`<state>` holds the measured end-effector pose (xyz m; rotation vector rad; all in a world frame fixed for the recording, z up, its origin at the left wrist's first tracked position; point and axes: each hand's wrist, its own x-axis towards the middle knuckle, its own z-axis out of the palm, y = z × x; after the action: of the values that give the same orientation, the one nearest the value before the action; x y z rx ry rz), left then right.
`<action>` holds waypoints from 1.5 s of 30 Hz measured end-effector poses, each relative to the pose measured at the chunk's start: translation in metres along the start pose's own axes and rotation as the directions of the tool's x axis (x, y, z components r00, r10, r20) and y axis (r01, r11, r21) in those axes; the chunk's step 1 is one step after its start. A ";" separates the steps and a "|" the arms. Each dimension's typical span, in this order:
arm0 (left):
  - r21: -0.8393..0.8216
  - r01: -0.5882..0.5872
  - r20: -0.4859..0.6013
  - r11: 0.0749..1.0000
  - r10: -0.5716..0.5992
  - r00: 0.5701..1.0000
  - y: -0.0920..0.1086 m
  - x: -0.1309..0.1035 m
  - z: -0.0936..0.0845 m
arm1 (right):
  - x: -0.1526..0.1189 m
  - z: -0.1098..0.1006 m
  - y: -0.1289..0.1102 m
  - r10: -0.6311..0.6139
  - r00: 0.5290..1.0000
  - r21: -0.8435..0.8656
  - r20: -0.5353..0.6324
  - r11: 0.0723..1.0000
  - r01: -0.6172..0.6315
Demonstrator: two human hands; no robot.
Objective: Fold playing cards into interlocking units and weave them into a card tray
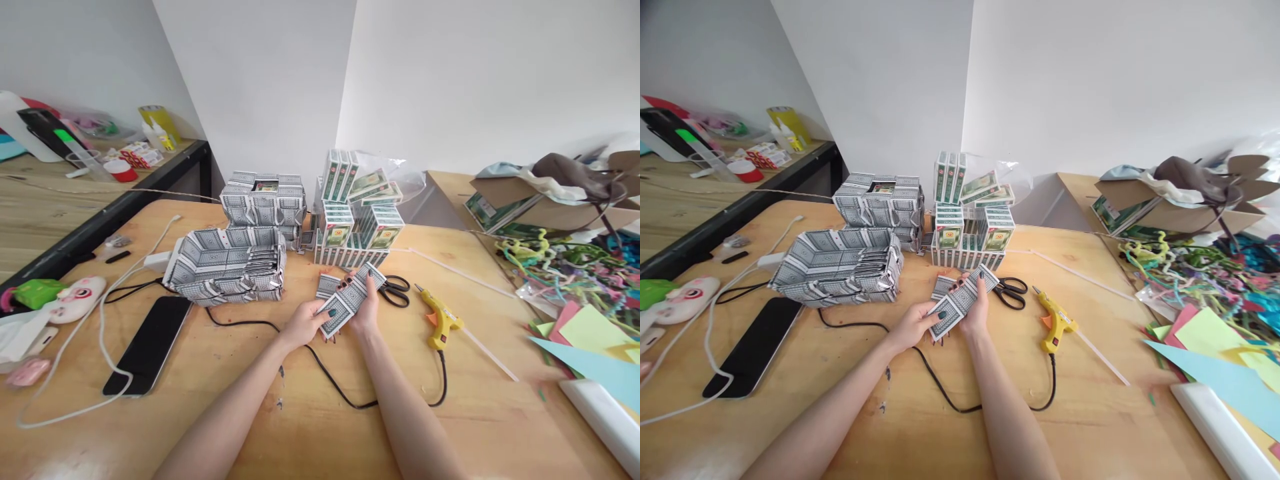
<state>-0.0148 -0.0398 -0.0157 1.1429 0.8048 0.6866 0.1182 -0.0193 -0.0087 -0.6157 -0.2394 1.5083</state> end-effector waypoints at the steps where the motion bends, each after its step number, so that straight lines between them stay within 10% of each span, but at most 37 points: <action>1: -0.002 -0.001 -0.003 1.000 0.001 1.000 0.000 0.000 0.000 | -0.001 0.001 0.000 -0.002 1.000 -0.003 0.003 1.000 0.002; 45: -0.059 -0.021 -0.047 0.998 0.018 0.999 -0.002 0.004 0.000 | -0.006 0.008 0.011 -0.055 0.998 -0.225 0.009 0.973 0.056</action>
<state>-0.0129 -0.0372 -0.0188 1.0858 0.8078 0.7511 0.1039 -0.0241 -0.0061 -0.7807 -0.4304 1.4387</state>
